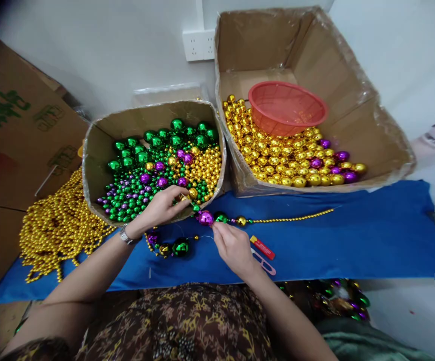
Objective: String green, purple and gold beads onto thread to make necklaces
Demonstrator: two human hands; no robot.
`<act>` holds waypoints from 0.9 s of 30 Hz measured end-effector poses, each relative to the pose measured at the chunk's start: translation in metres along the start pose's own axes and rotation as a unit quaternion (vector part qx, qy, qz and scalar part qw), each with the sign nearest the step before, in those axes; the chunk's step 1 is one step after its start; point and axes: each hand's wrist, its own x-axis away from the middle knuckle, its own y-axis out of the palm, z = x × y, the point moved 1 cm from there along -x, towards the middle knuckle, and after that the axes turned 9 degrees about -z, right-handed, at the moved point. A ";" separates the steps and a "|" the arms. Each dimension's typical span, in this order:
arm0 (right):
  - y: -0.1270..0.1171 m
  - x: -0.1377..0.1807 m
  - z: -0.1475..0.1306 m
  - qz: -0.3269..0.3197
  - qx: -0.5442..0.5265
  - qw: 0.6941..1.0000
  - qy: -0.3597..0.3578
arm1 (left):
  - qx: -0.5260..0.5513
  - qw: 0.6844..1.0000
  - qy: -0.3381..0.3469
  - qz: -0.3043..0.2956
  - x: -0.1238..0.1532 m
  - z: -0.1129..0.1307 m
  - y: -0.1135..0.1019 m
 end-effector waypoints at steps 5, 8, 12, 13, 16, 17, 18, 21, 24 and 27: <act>-0.001 0.000 -0.003 -0.004 0.006 1.000 -0.006 | 0.357 0.932 -0.057 0.038 0.002 0.008 -0.007; -0.001 -0.001 -0.004 -0.008 0.008 1.000 -0.007 | 0.446 0.892 -0.068 0.039 0.005 0.010 -0.006; 0.000 -0.002 -0.005 -0.008 0.013 1.000 -0.012 | 0.495 0.865 -0.068 0.054 0.009 0.012 -0.003; 0.000 -0.001 -0.005 -0.010 0.014 1.000 -0.014 | 0.504 0.859 -0.067 0.058 0.009 0.013 -0.001; 0.000 -0.001 -0.006 -0.018 0.018 0.999 -0.020 | 0.526 0.844 -0.075 0.072 0.010 0.015 0.004; 0.001 0.000 -0.006 -0.020 0.020 0.999 -0.020 | 0.532 0.839 -0.078 0.082 0.010 0.014 0.006; 0.001 0.000 -0.006 -0.022 0.022 0.999 -0.020 | 0.537 0.835 -0.078 0.093 0.010 0.014 0.008; 0.001 0.001 -0.006 -0.025 0.025 0.999 -0.018 | 0.549 0.825 -0.067 0.117 0.009 0.012 0.013; 0.002 0.001 -0.006 -0.023 0.028 0.999 -0.019 | 0.549 0.825 -0.071 0.118 0.010 0.013 0.015; 0.003 0.001 -0.005 -0.024 0.030 0.999 -0.022 | 0.551 0.822 -0.076 0.126 0.010 0.016 0.016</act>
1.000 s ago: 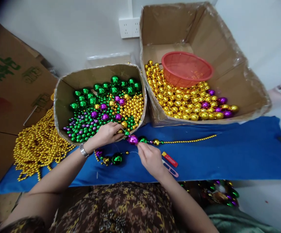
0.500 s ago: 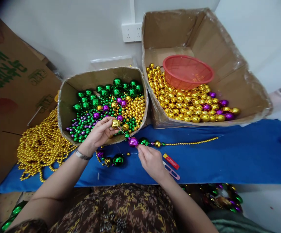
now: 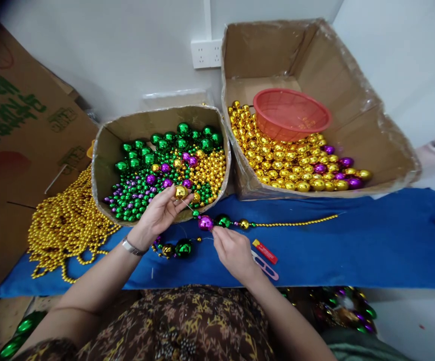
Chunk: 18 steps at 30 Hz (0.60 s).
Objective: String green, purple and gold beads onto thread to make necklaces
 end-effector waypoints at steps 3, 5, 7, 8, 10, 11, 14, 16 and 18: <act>0.001 0.001 0.000 -0.003 0.002 1.000 -0.001 | 0.006 1.000 0.009 0.004 0.002 0.001 0.002; 0.002 0.001 0.000 -0.002 0.005 1.000 0.000 | 0.004 1.000 0.012 0.000 0.003 0.001 0.003; 0.002 0.000 -0.001 -0.001 0.006 1.000 0.002 | -0.004 1.000 0.014 -0.007 0.005 -0.001 0.005; 0.002 0.000 -0.002 0.001 0.004 1.000 0.004 | -0.011 1.000 0.014 -0.011 0.007 -0.003 0.006; 0.002 -0.002 -0.003 0.013 -0.001 1.000 0.014 | -0.030 0.999 0.013 -0.024 0.010 -0.007 0.008; 0.003 -0.003 -0.004 0.022 -0.005 0.999 0.022 | -0.039 0.999 0.012 -0.032 0.012 -0.010 0.010; 0.004 -0.004 -0.005 0.044 -0.018 0.998 0.046 | -0.050 0.997 0.009 -0.051 0.016 -0.018 0.011; 0.004 -0.004 -0.005 0.038 -0.024 0.998 0.045 | -0.048 0.997 0.009 -0.052 0.017 -0.020 0.010; 0.004 -0.002 -0.004 0.023 -0.024 0.999 0.041 | -0.049 0.997 0.011 -0.050 0.016 -0.020 0.008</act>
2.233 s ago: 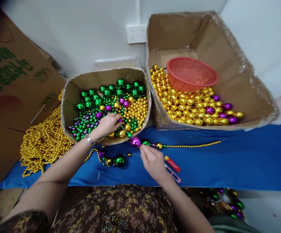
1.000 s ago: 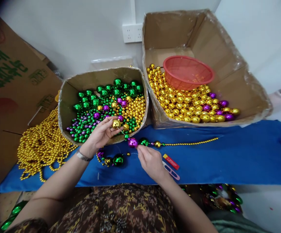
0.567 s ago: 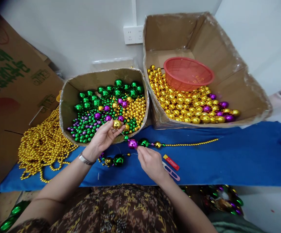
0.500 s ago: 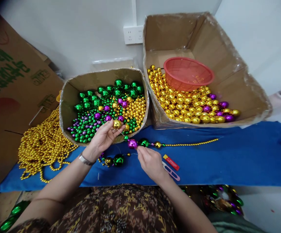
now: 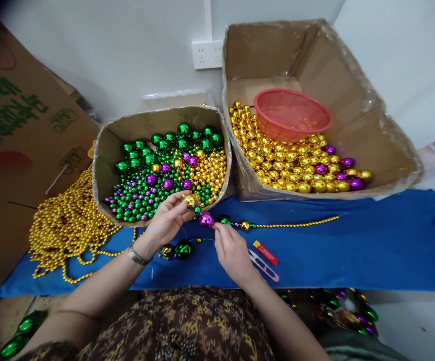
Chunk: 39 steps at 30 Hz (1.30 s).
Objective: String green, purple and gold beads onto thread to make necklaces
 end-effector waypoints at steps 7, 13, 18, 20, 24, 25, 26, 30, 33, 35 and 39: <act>-0.003 0.006 0.009 0.012 -0.108 0.993 0.049 | -0.034 0.999 0.023 0.019 0.001 -0.003 0.001; 0.013 0.005 0.014 0.005 -0.460 0.860 0.221 | -0.087 0.995 0.039 0.031 0.003 -0.010 0.004; 0.026 0.002 0.011 -0.007 -0.617 0.742 0.262 | -0.177 0.982 0.066 -0.025 0.013 -0.008 0.007; 0.026 0.002 0.010 -0.017 -0.648 0.715 0.261 | -0.230 0.967 0.077 -0.072 0.017 0.000 0.003; 0.020 0.003 0.012 -0.011 -0.671 0.698 0.248 | -0.492 0.858 0.150 -0.020 0.016 0.034 -0.029; 0.018 0.003 0.012 -0.010 -0.672 0.699 0.246 | -0.581 0.796 0.168 0.018 0.013 0.043 -0.040; 0.016 0.003 0.013 -0.008 -0.671 0.700 0.244 | -0.664 0.726 0.171 0.049 0.009 0.052 -0.051; 0.016 0.002 0.013 -0.013 -0.662 0.709 0.242 | -0.858 0.505 0.068 0.066 -0.009 0.068 -0.083; 0.018 0.002 0.011 -0.023 -0.653 0.718 0.240 | -0.888 0.457 0.005 0.055 -0.015 0.065 -0.092; 0.019 0.003 0.010 -0.028 -0.647 0.724 0.236 | -0.874 0.481 0.010 0.070 -0.017 0.062 -0.093; 0.017 0.004 0.007 -0.027 -0.629 0.741 0.233 | -0.699 0.705 0.076 0.093 -0.015 0.058 -0.086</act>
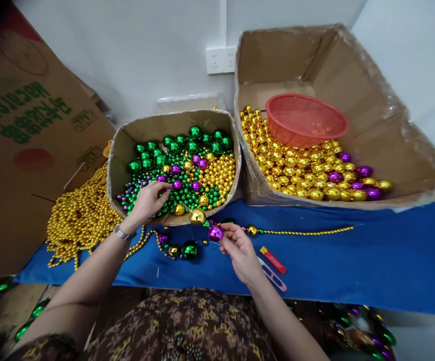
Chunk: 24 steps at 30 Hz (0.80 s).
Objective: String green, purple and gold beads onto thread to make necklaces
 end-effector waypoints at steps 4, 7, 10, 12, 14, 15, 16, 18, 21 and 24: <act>0.002 0.000 0.000 0.006 0.039 0.999 -0.007 | 0.482 0.873 -0.062 -0.046 0.011 0.021 0.009; 0.003 -0.001 0.001 0.009 0.062 0.998 -0.016 | 0.637 0.762 -0.089 -0.080 0.019 0.037 0.016; 0.003 -0.001 -0.001 0.014 0.068 0.997 -0.023 | 0.672 0.728 -0.091 -0.097 0.024 0.047 0.020; 0.002 -0.001 -0.003 0.019 0.068 0.997 -0.024 | 0.672 0.728 -0.088 -0.099 0.025 0.050 0.020; 0.002 0.000 -0.004 0.027 0.070 0.997 -0.025 | 0.662 0.738 -0.084 -0.098 0.026 0.051 0.020; 0.001 0.000 -0.005 0.031 0.071 0.997 -0.026 | 0.656 0.744 -0.082 -0.098 0.026 0.052 0.019; 0.000 0.000 -0.005 0.034 0.074 0.996 -0.028 | 0.650 0.750 -0.080 -0.098 0.026 0.053 0.019; -0.001 0.000 -0.005 0.037 0.077 0.996 -0.031 | 0.641 0.758 -0.077 -0.097 0.027 0.054 0.019; -0.002 0.000 -0.005 0.039 0.083 0.995 -0.035 | 0.634 0.764 -0.074 -0.091 0.028 0.055 0.019; -0.003 0.000 -0.005 0.042 0.099 0.993 -0.039 | 0.622 0.776 -0.070 -0.086 0.028 0.055 0.019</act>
